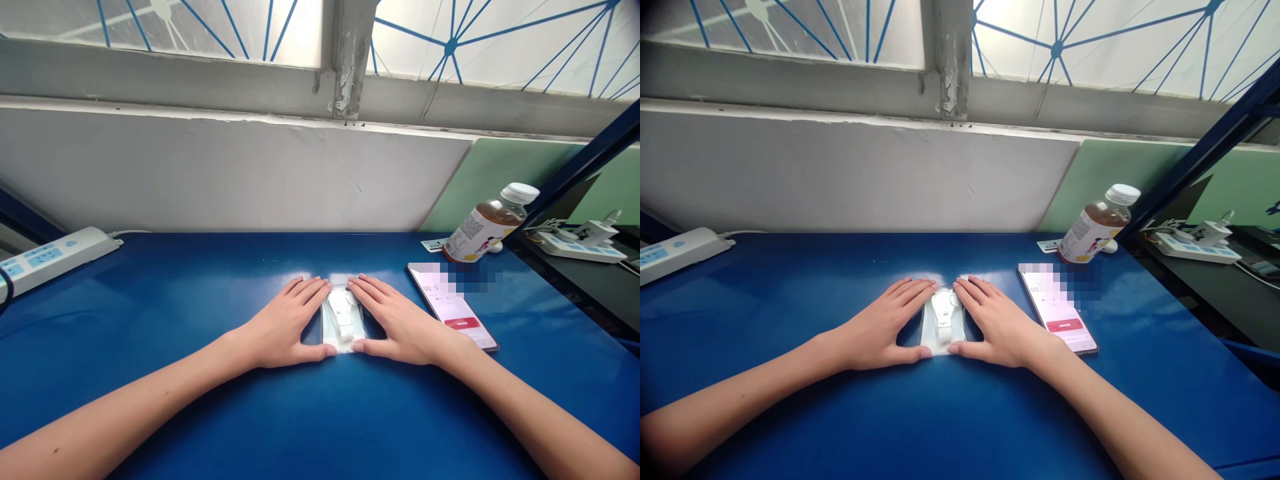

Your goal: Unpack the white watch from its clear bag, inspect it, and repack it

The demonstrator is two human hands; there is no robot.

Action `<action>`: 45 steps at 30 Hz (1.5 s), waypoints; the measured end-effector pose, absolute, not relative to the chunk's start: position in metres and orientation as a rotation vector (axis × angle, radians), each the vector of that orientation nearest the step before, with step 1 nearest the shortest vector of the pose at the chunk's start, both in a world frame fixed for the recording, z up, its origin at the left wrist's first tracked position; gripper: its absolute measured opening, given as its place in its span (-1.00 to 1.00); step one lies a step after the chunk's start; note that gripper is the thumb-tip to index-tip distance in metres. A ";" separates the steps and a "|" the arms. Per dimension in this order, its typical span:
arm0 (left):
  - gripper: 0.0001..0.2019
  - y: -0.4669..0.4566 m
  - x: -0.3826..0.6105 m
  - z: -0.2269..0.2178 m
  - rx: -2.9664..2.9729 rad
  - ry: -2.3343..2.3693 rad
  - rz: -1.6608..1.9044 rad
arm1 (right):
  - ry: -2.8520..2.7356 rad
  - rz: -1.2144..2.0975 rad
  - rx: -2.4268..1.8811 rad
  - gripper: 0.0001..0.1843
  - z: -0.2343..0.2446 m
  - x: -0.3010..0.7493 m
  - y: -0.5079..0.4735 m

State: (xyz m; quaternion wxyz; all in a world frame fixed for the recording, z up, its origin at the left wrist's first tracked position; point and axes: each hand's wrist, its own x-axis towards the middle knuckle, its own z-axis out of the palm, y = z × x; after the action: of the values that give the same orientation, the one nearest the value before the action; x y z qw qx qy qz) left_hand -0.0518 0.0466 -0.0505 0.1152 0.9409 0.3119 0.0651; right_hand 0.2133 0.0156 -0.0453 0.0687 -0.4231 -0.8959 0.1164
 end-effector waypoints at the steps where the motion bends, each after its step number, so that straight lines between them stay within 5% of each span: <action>1: -0.06 0.047 -0.052 -0.051 2.755 0.911 0.196 | -2.689 0.356 -1.267 0.07 -0.045 0.213 0.015; 15: -0.13 0.042 -0.054 -0.053 2.717 0.958 0.310 | -2.650 0.346 -1.307 0.09 -0.050 0.216 0.015; 26: -0.50 0.042 -0.052 -0.056 2.687 1.204 0.388 | -2.465 0.174 -1.334 -0.43 -0.045 0.217 0.022; 34: -0.16 0.045 -0.054 -0.055 2.739 1.106 0.260 | -2.445 0.278 -1.269 -0.56 -0.042 0.215 0.020; 45: -0.13 0.057 -0.061 -0.045 2.808 1.034 0.158 | -2.617 0.387 -1.405 -0.11 -0.037 0.224 0.021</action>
State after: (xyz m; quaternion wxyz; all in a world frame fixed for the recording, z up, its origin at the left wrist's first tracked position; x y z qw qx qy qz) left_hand -0.0605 0.0567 -0.0448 0.0724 0.9347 0.3441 0.0526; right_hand 0.2244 0.0206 -0.0369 0.0731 -0.4678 -0.8713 0.1290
